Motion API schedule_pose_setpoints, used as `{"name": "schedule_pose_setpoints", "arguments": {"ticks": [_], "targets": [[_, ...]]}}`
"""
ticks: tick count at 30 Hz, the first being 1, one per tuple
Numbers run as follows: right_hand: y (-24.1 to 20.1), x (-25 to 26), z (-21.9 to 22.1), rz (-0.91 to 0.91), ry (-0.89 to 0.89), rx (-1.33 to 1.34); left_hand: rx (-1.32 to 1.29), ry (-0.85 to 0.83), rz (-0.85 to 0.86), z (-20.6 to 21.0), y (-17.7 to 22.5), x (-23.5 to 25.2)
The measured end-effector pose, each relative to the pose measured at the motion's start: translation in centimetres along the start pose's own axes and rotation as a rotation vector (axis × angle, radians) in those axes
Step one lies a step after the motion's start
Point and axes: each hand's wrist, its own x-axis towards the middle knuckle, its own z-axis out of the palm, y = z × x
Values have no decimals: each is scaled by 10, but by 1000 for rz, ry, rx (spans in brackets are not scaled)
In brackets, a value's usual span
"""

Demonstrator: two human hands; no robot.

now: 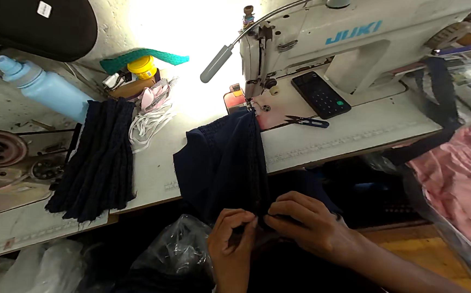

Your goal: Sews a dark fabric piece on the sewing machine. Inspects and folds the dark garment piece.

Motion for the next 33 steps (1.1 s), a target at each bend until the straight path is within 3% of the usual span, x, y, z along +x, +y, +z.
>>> {"name": "schedule_pose_setpoints", "arguments": {"ticks": [10,25,27,33], "targets": [[-4,13,-2,34,61,97,20,-26,50,5,18,3],[1,7,3,105,107,166,15,-113,110,-4,9,6],[0,3,1,99,107,145,97,-128,148,-14,-1,2],[-3,-13,3,153,106,136,690,-279,278,-36,-44,-32]]}}
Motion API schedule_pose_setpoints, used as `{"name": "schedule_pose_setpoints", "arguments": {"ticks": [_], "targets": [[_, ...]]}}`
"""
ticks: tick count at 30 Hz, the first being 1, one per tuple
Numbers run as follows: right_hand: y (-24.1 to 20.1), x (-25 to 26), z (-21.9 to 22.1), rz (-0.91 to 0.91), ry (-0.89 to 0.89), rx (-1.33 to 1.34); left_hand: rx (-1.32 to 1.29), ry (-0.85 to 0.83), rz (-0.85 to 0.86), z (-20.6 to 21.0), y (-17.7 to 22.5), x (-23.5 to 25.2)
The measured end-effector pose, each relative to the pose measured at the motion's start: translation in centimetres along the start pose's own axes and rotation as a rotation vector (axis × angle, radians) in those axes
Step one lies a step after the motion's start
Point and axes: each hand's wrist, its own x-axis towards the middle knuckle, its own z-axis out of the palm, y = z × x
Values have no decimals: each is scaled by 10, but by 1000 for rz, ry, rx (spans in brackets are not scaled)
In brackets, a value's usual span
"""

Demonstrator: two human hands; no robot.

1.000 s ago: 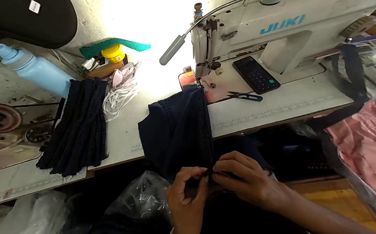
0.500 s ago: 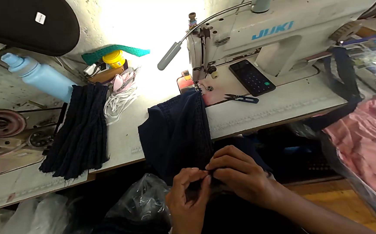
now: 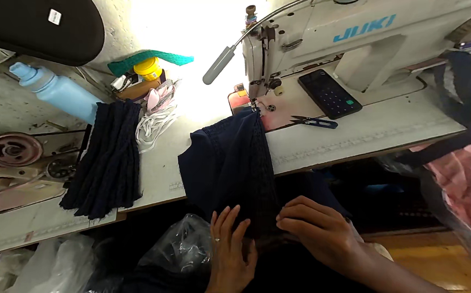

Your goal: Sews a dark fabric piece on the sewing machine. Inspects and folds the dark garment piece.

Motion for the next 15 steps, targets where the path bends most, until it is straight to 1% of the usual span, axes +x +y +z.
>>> {"name": "schedule_pose_setpoints", "arguments": {"ticks": [3,7,11,15], "targets": [[-1,-1,-2,5,-9,-14,61,-22,-36,-1,-11,-8],[1,-4,-4,3,-7,-23,36,-95,-26,-13,-28,-6],[0,-7,-4,18,-1,-20,147,-72,28,-9,-46,-1],[0,-7,-4,22,-1,-13,176,-66,21,-3,-51,7]]}}
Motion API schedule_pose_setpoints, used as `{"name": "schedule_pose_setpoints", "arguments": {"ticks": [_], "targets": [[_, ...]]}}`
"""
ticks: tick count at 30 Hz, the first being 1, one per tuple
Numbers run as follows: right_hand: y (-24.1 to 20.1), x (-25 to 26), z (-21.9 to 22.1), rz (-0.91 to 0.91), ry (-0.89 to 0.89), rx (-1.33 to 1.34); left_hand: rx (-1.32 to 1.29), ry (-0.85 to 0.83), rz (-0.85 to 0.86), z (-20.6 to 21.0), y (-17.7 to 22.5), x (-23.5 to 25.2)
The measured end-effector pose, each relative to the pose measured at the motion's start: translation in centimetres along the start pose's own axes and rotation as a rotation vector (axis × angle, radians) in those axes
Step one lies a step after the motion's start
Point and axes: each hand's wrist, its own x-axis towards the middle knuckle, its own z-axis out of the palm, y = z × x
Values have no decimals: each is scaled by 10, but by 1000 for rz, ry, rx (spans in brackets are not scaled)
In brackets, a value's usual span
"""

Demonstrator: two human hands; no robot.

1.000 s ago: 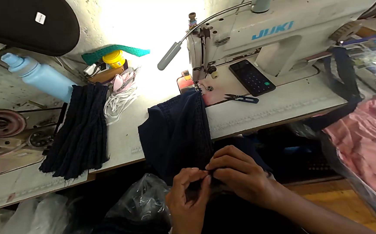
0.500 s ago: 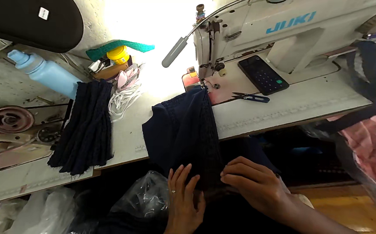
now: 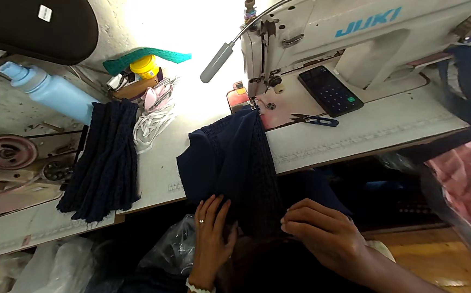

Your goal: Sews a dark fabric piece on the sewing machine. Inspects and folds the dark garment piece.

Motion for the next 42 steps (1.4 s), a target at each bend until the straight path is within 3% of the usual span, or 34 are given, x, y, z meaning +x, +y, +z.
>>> {"name": "schedule_pose_setpoints", "arguments": {"ticks": [11,15,18,24,32,42], "targets": [[-2,1,1,13,-4,-11,172,224,-57,25,18,22],[-1,-2,0,10,-3,-15,33,287,-68,11,20,20],[-1,-3,3,0,-5,-2,-223,330,-18,-10,37,24],[-5,-1,7,-18,29,-26,-502,256,124,-20,75,39],[-8,0,2,-45,57,-129,-592,317,76,-12,92,46],[-8,3,-6,-100,35,-131,-509,269,119,-19,94,48]]}}
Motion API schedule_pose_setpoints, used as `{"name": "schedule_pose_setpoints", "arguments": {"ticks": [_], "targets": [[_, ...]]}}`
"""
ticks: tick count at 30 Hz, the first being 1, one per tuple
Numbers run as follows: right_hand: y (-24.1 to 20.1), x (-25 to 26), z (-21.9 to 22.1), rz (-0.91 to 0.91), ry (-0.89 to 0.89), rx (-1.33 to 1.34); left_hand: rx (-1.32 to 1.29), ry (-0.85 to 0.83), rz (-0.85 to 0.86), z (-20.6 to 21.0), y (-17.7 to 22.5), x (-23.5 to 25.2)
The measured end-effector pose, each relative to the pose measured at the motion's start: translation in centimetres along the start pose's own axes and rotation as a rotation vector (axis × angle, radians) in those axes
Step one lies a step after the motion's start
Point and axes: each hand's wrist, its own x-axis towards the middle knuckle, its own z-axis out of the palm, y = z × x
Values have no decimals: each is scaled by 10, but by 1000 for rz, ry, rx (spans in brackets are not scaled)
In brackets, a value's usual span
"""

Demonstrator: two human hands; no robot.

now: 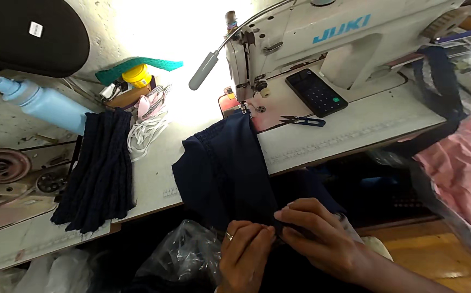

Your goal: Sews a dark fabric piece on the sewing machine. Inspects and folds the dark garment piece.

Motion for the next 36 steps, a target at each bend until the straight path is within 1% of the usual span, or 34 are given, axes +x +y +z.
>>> {"name": "schedule_pose_setpoints", "arguments": {"ticks": [5,9,13,16,18,20,23,24,26,28,30,31,33,36], "targets": [[3,0,-3,-19,-31,20,7,-43,11,1,-1,1],[7,1,-2,-13,-16,13,20,-47,27,5,-2,1],[9,1,-2,28,-1,8,20,-63,31,5,-2,1],[10,-3,-5,45,-30,-26,-5,-117,43,1,-5,3],[11,-11,-6,50,-65,-62,36,-180,-48,-10,-17,15],[11,-25,-4,69,-100,-75,188,-234,-230,-22,-42,42],[14,-45,3,118,-126,-75,443,-321,-566,-11,-81,87],[15,-50,5,137,-133,-77,488,-353,-635,-2,-89,98],[16,-56,7,166,-141,-77,550,-387,-654,17,-96,110],[19,-59,5,169,-153,-68,556,-357,-572,28,-99,113],[20,-58,1,150,-163,-41,513,-331,-532,25,-103,114],[21,-55,-1,135,-160,-22,471,-317,-553,20,-104,116],[20,-45,-8,96,-145,16,381,-289,-661,4,-106,121],[19,-32,-16,41,-149,68,323,-342,-821,-9,-109,128]]}}
